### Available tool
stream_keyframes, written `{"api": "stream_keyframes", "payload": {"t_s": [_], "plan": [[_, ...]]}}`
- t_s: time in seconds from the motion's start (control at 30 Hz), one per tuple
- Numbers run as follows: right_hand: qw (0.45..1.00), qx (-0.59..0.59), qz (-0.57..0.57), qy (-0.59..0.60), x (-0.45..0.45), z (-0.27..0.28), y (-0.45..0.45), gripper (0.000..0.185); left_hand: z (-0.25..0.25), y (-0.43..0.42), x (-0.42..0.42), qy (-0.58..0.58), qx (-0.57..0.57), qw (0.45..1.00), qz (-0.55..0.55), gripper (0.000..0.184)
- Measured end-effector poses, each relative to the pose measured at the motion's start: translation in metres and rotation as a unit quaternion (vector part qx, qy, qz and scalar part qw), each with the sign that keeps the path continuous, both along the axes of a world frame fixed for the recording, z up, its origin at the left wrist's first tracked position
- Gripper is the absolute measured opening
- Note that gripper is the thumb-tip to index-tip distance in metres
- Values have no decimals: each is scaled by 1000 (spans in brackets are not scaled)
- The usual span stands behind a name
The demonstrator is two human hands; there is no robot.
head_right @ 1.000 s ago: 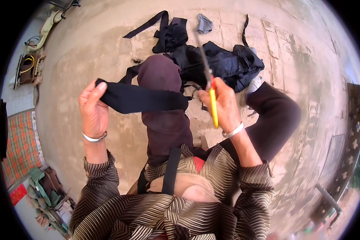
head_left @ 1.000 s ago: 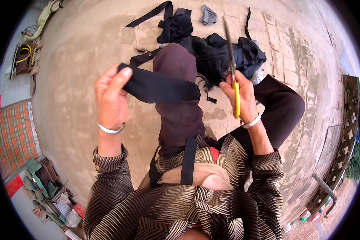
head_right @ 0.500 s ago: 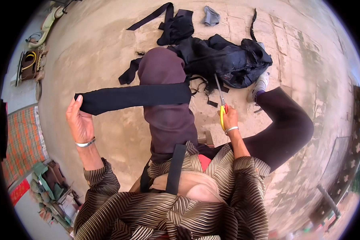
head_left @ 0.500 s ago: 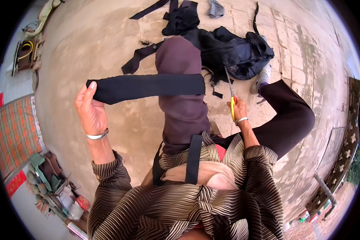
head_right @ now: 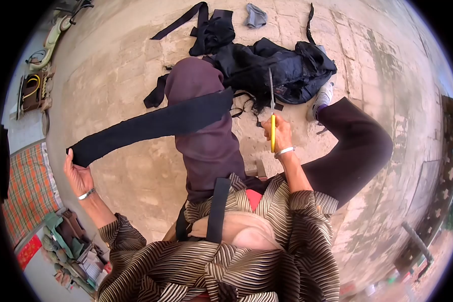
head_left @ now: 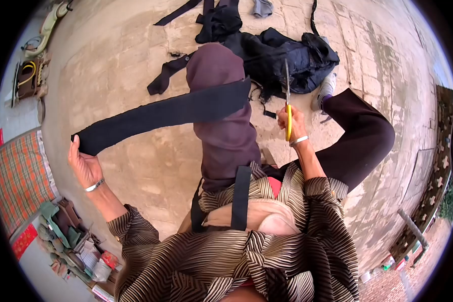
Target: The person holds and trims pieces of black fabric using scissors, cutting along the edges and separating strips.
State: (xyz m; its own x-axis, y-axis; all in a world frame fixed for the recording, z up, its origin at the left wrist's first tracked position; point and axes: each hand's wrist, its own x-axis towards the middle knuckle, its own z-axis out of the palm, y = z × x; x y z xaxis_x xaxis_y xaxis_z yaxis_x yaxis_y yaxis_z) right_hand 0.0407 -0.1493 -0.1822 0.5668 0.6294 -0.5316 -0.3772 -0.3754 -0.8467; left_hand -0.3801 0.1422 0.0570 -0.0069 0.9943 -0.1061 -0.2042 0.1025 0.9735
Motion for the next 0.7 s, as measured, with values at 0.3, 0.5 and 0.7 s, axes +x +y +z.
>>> {"api": "stream_keyframes", "payload": {"t_s": [0.3, 0.5, 0.7], "plan": [[974, 213, 37, 67, 3, 31, 64, 12, -18, 2, -15, 3, -30, 1000, -3, 9], [961, 201, 49, 183, 3, 45, 98, 15, -17, 2, -16, 4, -33, 998, -60, 12], [977, 188, 32, 97, 7, 80, 91, 18, -15, -1, -4, 24, -50, 994, -98, 9]]}}
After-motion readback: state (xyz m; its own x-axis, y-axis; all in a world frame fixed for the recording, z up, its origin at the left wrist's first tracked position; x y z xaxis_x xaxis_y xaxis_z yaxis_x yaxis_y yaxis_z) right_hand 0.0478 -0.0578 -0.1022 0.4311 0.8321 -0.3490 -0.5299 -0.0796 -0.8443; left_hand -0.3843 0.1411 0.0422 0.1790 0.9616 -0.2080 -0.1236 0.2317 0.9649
